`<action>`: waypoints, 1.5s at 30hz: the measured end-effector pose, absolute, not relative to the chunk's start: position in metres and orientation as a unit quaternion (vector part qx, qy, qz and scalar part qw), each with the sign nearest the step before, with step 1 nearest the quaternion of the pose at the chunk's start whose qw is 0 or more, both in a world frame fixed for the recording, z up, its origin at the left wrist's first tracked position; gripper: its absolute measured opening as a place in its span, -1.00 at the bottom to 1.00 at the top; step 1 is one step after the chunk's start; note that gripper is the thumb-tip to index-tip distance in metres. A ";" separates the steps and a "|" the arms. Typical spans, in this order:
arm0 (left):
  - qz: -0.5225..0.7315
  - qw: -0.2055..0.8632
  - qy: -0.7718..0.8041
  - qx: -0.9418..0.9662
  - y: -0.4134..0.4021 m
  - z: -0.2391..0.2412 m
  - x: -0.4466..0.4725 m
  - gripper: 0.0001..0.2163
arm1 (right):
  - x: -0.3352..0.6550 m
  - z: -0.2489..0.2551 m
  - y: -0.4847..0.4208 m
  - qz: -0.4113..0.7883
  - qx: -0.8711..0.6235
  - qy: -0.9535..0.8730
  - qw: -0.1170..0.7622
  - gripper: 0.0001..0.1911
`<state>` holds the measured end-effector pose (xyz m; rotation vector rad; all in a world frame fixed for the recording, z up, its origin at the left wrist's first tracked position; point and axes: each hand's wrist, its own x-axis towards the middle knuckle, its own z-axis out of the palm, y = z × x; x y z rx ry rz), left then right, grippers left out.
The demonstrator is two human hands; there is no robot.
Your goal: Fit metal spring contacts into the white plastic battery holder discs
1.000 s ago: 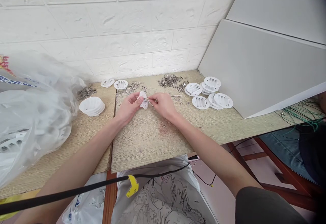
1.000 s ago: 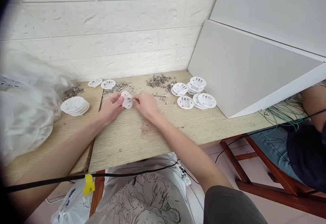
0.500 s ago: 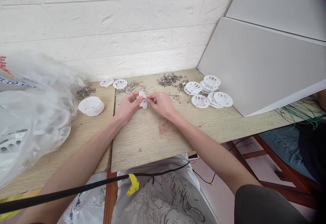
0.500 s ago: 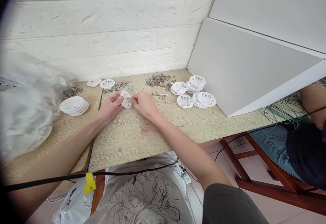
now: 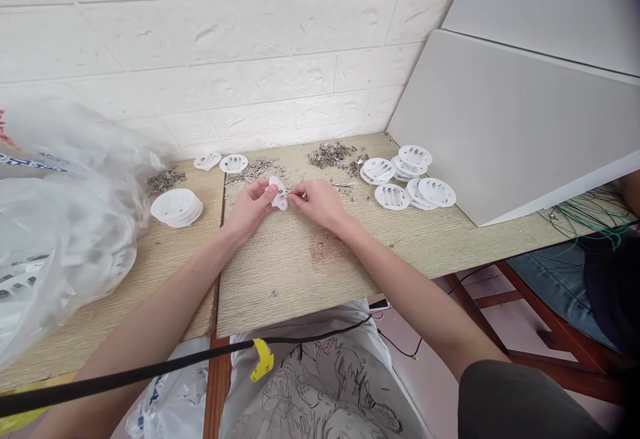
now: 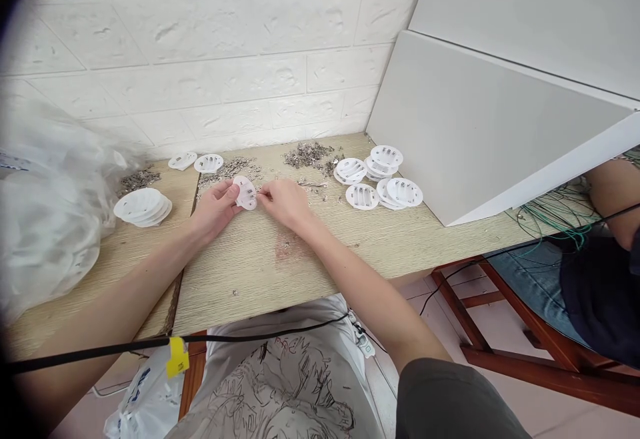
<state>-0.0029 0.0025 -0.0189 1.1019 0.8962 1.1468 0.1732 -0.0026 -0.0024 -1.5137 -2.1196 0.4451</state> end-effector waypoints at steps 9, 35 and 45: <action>0.510 0.617 0.388 0.456 0.002 -0.019 -0.002 -0.65 | 0.172 -0.002 -0.004 0.151 -0.568 -0.774 0.236 -0.74; 0.505 0.622 0.378 0.464 0.003 -0.019 -0.003 -0.60 | 0.174 -0.005 0.000 0.168 -0.552 -0.773 0.264 -0.75; 0.505 0.624 0.377 0.462 0.003 -0.020 -0.003 -0.60 | 0.173 -0.004 -0.002 0.157 -0.558 -0.775 0.252 -0.73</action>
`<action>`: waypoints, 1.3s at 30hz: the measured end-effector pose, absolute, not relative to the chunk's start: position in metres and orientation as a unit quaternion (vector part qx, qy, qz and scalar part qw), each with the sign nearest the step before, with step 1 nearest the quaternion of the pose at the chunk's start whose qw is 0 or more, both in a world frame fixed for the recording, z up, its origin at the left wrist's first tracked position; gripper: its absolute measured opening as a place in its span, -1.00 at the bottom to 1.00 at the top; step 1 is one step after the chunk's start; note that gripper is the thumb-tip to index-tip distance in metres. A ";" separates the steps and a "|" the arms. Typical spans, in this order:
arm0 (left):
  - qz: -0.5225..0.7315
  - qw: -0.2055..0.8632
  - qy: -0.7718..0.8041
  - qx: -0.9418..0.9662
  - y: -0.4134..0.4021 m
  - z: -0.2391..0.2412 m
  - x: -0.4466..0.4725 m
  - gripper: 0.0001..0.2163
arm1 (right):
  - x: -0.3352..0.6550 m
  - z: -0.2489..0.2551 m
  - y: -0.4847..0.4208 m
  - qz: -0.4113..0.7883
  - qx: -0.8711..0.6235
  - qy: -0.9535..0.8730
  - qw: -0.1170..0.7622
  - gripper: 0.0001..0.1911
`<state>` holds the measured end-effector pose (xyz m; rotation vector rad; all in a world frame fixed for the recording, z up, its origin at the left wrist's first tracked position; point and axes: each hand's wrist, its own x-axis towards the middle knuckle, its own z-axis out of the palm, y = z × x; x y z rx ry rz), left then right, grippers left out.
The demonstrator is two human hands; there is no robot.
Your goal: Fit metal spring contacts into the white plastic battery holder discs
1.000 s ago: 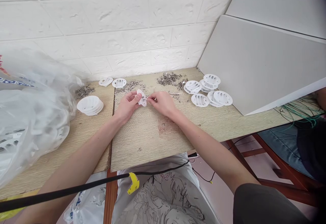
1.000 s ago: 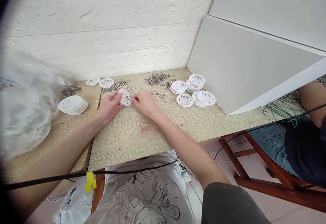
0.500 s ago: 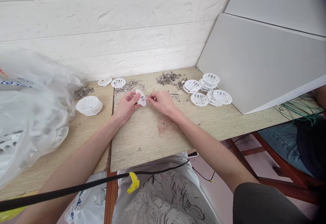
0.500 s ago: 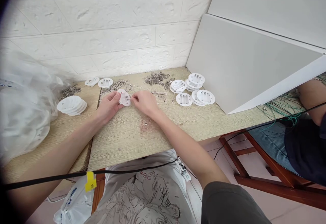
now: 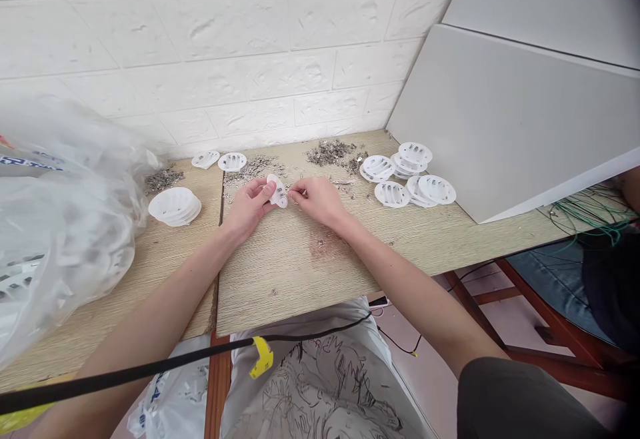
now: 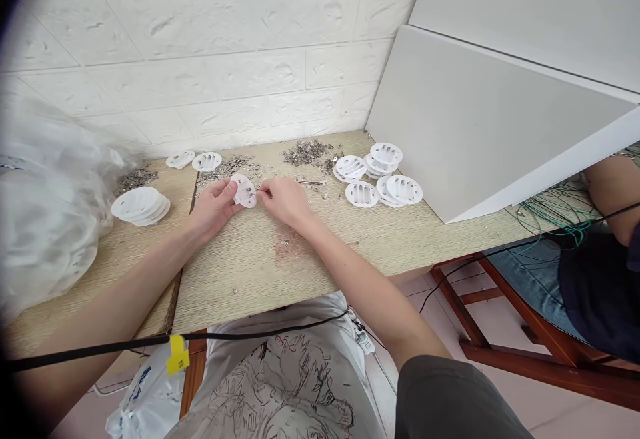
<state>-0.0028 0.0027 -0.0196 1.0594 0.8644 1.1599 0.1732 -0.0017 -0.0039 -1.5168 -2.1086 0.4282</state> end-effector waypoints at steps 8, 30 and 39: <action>0.503 0.618 0.381 0.469 0.001 -0.018 -0.002 -0.59 | 0.173 -0.002 -0.002 0.156 -0.562 -0.778 0.234 -0.72; 0.511 0.625 0.381 0.449 0.001 -0.017 -0.001 -0.63 | 0.171 -0.001 -0.004 0.155 -0.571 -0.770 0.238 -0.73; 0.504 0.619 0.384 0.464 0.001 -0.017 -0.001 -0.67 | 0.172 -0.001 -0.003 0.145 -0.565 -0.775 0.242 -0.72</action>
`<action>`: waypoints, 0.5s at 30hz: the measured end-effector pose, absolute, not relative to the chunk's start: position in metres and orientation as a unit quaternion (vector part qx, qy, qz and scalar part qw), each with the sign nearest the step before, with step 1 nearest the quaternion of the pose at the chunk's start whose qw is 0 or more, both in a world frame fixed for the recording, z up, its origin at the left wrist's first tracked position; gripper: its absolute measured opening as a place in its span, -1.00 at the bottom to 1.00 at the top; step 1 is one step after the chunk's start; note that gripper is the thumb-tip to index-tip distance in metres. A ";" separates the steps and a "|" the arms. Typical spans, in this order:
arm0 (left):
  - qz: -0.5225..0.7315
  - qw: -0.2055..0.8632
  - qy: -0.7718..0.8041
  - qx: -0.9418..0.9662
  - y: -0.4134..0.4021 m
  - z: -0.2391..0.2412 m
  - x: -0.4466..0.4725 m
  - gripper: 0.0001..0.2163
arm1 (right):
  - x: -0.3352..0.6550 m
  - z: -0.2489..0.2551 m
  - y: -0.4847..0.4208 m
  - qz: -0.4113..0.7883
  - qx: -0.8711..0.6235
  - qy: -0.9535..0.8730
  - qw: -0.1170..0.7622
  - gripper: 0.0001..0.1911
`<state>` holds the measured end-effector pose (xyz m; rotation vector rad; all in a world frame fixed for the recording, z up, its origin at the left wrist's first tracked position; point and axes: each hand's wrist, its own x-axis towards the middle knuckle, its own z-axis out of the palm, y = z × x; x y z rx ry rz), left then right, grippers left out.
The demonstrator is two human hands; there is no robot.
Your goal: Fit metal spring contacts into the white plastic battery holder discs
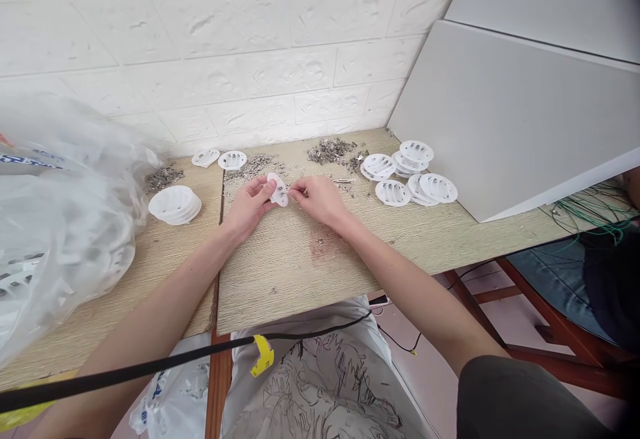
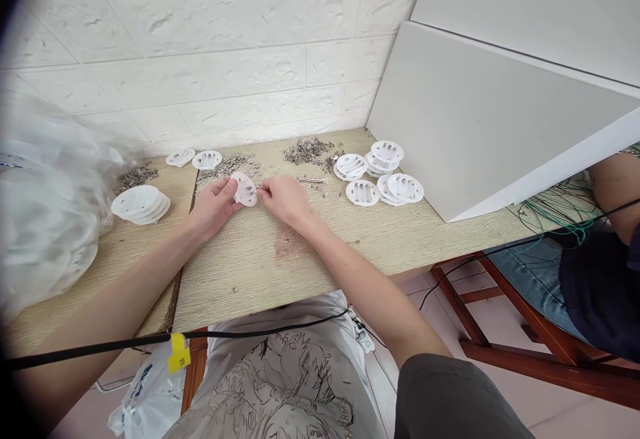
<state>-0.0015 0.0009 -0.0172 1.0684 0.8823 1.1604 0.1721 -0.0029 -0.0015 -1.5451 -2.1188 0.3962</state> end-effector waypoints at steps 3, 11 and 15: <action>0.504 0.614 0.387 0.469 0.000 -0.017 -0.001 -0.66 | 0.171 -0.001 -0.004 0.147 -0.568 -0.775 0.236 -0.73; 0.503 0.598 0.409 0.472 -0.002 -0.016 0.000 -0.63 | 0.169 -0.003 -0.007 0.130 -0.574 -0.778 0.219 -0.73; 0.506 0.603 0.405 0.465 -0.001 -0.016 0.000 -0.61 | 0.167 -0.004 -0.007 0.107 -0.563 -0.789 0.222 -0.73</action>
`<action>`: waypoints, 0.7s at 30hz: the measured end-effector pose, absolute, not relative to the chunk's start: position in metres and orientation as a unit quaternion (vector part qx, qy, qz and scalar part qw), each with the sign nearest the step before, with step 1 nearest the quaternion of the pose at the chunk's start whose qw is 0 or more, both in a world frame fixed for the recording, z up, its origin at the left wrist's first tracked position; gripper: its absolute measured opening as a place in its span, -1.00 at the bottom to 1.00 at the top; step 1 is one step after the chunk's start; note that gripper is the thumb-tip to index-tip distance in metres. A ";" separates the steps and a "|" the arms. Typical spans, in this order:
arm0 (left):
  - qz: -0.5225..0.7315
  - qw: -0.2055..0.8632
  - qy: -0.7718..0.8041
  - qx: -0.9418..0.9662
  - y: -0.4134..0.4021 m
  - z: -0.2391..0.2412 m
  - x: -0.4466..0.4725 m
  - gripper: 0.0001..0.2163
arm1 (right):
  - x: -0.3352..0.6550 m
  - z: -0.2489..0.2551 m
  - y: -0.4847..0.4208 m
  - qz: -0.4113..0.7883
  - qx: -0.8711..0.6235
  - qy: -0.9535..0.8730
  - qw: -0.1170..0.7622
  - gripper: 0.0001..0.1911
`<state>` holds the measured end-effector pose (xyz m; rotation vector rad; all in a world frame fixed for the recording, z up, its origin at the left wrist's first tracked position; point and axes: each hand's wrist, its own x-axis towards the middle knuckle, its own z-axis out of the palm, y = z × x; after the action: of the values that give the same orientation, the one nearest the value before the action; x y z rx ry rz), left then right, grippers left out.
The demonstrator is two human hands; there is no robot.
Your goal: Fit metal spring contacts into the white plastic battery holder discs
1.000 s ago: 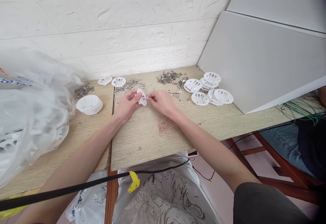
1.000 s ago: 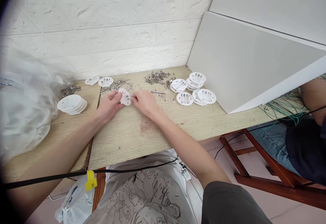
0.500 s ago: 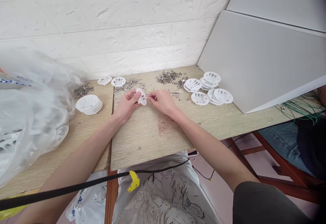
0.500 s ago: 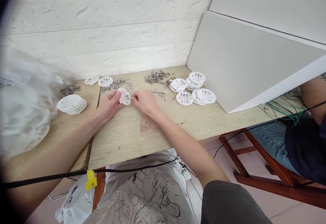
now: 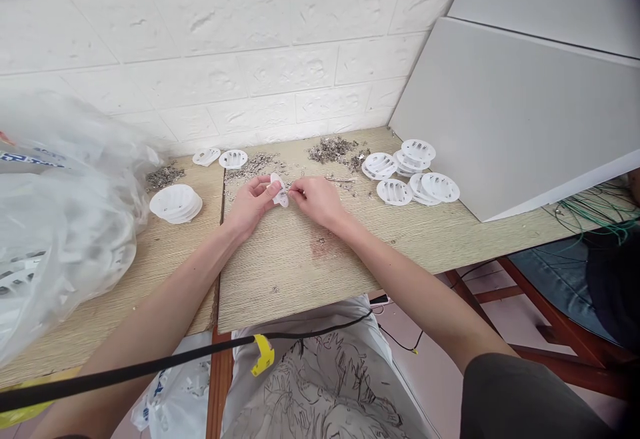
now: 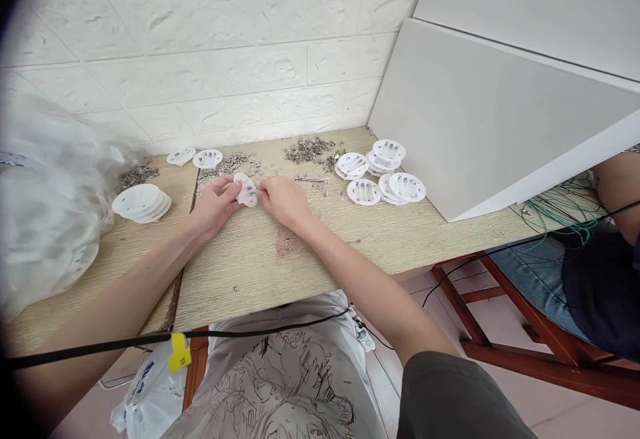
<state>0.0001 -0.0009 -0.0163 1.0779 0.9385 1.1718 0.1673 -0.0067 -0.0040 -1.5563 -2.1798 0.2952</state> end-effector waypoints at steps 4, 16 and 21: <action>0.511 0.604 0.401 0.463 -0.001 -0.017 0.000 -0.62 | 0.167 -0.004 -0.007 0.096 -0.553 -0.799 0.216 -0.72; 0.505 0.591 0.413 0.474 -0.003 -0.015 0.001 -0.55 | 0.170 -0.006 -0.004 0.081 -0.528 -0.817 0.217 -0.71; 0.504 0.587 0.410 0.484 -0.002 -0.015 0.001 -0.55 | 0.169 -0.006 -0.003 0.091 -0.535 -0.810 0.223 -0.73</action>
<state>0.0010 -0.0022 -0.0155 1.1270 0.9557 1.1741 0.1692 -0.0028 -0.0062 -1.4766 -2.2356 0.2526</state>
